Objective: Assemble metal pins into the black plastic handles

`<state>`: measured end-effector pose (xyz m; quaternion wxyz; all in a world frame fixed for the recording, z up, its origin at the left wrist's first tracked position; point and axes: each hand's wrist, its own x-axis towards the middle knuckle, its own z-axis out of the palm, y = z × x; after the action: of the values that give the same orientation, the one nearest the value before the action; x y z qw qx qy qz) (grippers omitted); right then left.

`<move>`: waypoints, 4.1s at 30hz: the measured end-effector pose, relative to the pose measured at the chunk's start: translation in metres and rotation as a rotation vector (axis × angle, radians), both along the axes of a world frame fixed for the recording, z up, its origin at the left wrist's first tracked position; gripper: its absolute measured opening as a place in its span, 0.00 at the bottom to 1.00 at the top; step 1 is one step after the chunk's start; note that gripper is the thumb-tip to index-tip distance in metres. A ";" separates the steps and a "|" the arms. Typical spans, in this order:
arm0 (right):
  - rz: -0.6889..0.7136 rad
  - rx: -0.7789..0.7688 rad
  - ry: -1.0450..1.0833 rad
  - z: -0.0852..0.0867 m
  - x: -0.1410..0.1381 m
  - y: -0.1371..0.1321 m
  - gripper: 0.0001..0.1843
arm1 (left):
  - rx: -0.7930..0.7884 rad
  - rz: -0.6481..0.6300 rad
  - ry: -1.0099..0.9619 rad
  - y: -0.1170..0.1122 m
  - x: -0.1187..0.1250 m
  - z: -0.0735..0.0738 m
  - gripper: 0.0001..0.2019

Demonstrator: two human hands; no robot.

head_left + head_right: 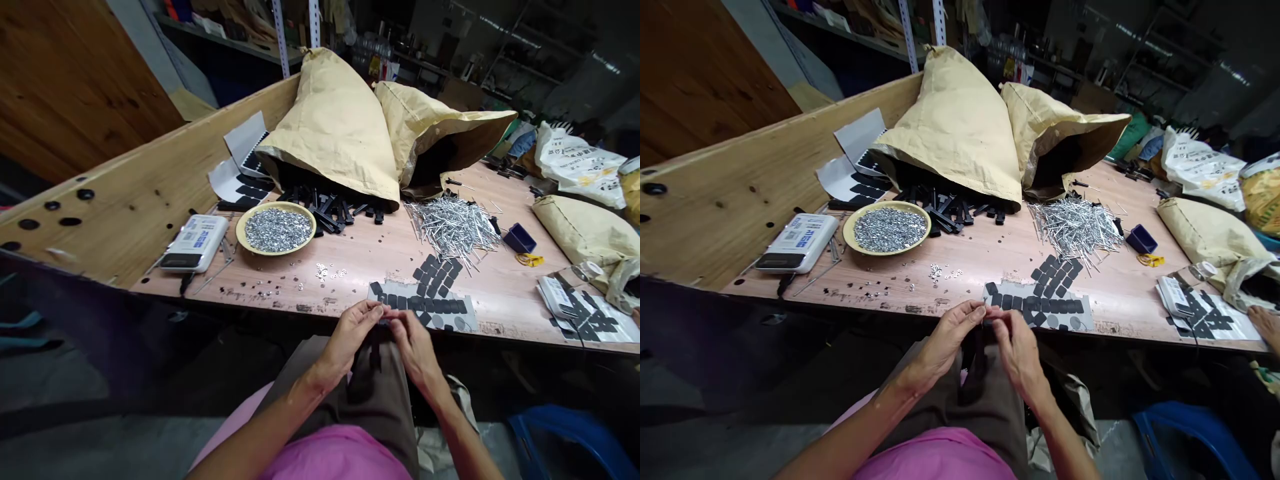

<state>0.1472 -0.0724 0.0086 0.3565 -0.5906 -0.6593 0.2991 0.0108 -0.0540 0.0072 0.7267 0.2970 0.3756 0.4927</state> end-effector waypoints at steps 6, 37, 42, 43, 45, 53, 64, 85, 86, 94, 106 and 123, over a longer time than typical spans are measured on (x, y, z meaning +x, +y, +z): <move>0.025 -0.531 0.694 -0.016 -0.015 -0.035 0.23 | -0.033 0.091 0.024 -0.006 0.007 -0.007 0.14; -0.029 -0.513 -1.151 -0.012 0.010 -0.018 0.15 | -0.413 -0.231 0.132 -0.037 0.022 -0.072 0.11; -0.113 -0.579 -1.165 -0.002 0.010 -0.016 0.15 | -0.436 -0.229 0.138 -0.036 0.021 -0.073 0.09; -0.088 -0.584 -1.160 -0.002 0.009 -0.016 0.15 | -0.435 -0.229 0.134 -0.036 0.021 -0.074 0.09; -0.002 -0.569 -1.151 -0.003 0.008 -0.017 0.13 | -0.427 -0.227 0.123 -0.037 0.021 -0.075 0.09; 0.090 -0.501 -1.044 -0.019 0.009 -0.012 0.12 | -0.427 -0.161 0.114 -0.034 0.019 -0.081 0.09; -0.019 -0.577 -0.678 -0.022 0.017 -0.004 0.11 | -0.440 -0.128 0.143 -0.033 0.015 -0.083 0.12; -0.243 -0.827 -0.010 -0.020 0.029 -0.047 0.17 | -0.373 -0.157 0.158 -0.039 0.013 -0.073 0.17; -0.261 -0.828 -0.058 -0.026 0.038 -0.057 0.17 | -0.344 -0.161 0.154 -0.038 0.014 -0.070 0.18; -0.438 -0.546 -0.348 -0.055 0.099 -0.100 0.23 | -0.114 -0.143 0.192 0.002 0.014 -0.039 0.22; 0.067 0.052 -0.548 0.010 0.061 0.143 0.18 | 0.014 0.308 0.340 0.113 0.002 -0.026 0.19; 0.458 0.280 -0.972 -0.024 -0.131 0.344 0.25 | 0.120 0.794 0.565 0.184 -0.013 -0.071 0.22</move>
<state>0.0160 0.2716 -0.0151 0.0122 -0.4491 -0.8929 -0.0286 -0.0025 0.1300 -0.0641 0.3342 0.2942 0.6132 0.6525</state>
